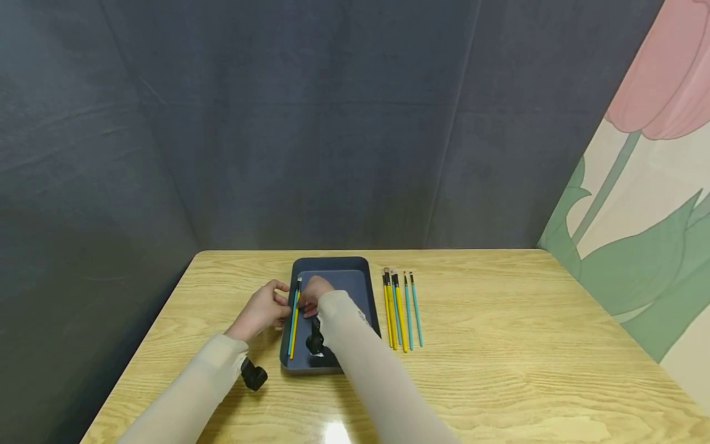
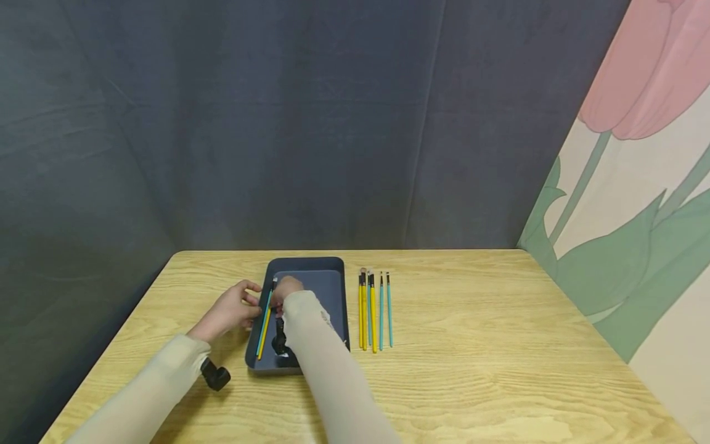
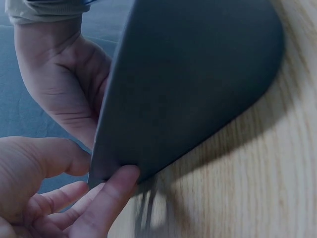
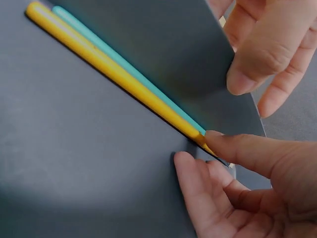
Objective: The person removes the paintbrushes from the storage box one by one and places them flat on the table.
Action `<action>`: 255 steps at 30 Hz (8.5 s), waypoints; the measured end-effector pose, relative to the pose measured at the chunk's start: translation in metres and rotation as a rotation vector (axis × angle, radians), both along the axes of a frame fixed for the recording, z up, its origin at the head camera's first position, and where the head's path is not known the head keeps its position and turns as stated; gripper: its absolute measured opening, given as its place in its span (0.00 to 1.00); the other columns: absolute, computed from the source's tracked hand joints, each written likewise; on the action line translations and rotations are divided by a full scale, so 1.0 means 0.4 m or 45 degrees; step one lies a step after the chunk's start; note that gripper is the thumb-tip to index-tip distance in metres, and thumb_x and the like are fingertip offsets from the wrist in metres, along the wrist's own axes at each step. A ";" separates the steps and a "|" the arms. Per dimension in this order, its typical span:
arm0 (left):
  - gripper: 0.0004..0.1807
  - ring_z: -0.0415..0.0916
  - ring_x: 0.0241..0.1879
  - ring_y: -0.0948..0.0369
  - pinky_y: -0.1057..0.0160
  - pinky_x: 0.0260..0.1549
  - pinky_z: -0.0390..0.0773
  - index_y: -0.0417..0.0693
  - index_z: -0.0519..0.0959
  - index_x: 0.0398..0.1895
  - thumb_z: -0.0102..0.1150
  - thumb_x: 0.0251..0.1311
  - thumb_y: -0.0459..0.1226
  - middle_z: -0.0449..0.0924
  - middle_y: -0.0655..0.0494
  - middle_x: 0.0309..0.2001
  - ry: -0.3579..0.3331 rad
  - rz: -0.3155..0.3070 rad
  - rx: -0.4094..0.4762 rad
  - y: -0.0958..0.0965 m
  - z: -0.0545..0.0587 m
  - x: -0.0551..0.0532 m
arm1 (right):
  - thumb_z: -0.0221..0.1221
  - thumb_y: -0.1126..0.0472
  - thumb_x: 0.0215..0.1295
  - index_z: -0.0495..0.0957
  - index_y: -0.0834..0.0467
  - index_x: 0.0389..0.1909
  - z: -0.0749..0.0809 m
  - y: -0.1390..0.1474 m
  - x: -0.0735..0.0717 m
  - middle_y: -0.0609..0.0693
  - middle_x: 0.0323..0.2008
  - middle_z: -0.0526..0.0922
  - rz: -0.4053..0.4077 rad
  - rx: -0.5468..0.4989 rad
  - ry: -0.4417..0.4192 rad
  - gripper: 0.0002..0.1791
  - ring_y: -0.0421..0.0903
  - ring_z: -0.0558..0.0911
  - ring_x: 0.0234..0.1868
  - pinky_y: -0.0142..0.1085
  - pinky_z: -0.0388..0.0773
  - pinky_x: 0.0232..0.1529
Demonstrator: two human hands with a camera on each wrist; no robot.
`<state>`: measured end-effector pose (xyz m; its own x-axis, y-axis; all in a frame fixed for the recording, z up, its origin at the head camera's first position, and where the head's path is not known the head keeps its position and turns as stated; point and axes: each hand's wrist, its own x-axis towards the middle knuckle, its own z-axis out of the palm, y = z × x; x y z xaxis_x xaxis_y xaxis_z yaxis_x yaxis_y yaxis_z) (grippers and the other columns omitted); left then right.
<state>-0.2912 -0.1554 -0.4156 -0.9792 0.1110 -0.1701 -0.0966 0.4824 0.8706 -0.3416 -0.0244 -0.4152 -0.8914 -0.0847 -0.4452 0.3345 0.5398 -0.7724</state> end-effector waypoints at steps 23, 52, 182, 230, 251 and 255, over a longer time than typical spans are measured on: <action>0.26 0.78 0.29 0.55 0.58 0.26 0.84 0.34 0.66 0.60 0.56 0.56 0.24 0.71 0.42 0.40 0.017 0.007 0.018 0.003 -0.006 0.000 | 0.60 0.79 0.53 0.70 0.63 0.16 -0.005 -0.009 0.008 0.52 0.14 0.70 -0.038 -0.003 0.022 0.14 0.44 0.73 0.15 0.38 0.85 0.32; 0.27 0.78 0.30 0.56 0.59 0.26 0.84 0.35 0.66 0.60 0.56 0.56 0.24 0.71 0.42 0.40 0.025 0.004 0.000 0.001 -0.007 -0.001 | 0.62 0.79 0.50 0.70 0.66 0.63 -0.002 -0.013 -0.005 0.56 0.16 0.75 0.031 0.145 0.034 0.34 0.46 0.76 0.14 0.35 0.83 0.23; 0.26 0.74 0.28 0.56 0.60 0.23 0.81 0.36 0.67 0.58 0.55 0.54 0.22 0.70 0.45 0.37 0.029 0.020 -0.016 0.011 0.000 0.014 | 0.55 0.74 0.63 0.69 0.74 0.51 -0.024 0.711 0.032 0.52 0.34 0.78 -0.074 -0.300 0.107 0.16 0.39 0.79 0.28 0.30 0.83 0.34; 0.26 0.75 0.28 0.56 0.60 0.22 0.81 0.37 0.67 0.58 0.56 0.53 0.23 0.71 0.44 0.38 0.045 0.026 -0.013 0.015 -0.010 0.003 | 0.55 0.72 0.65 0.68 0.74 0.53 0.004 0.705 0.027 0.54 0.34 0.80 -0.081 -0.230 0.079 0.17 0.40 0.82 0.28 0.33 0.84 0.35; 0.26 0.74 0.28 0.56 0.59 0.23 0.81 0.37 0.67 0.58 0.56 0.53 0.23 0.70 0.44 0.39 0.039 0.022 -0.023 0.013 -0.012 0.001 | 0.54 0.66 0.69 0.66 0.72 0.57 0.121 0.547 0.040 0.51 0.36 0.78 0.112 -0.392 0.181 0.20 0.41 0.80 0.32 0.42 0.82 0.50; 0.26 0.74 0.28 0.56 0.59 0.23 0.81 0.37 0.67 0.58 0.56 0.54 0.23 0.70 0.44 0.38 0.040 0.021 -0.016 0.012 -0.013 0.001 | 0.54 0.66 0.69 0.67 0.71 0.56 0.138 0.496 0.050 0.52 0.37 0.78 0.120 -0.438 0.183 0.18 0.43 0.81 0.33 0.40 0.83 0.47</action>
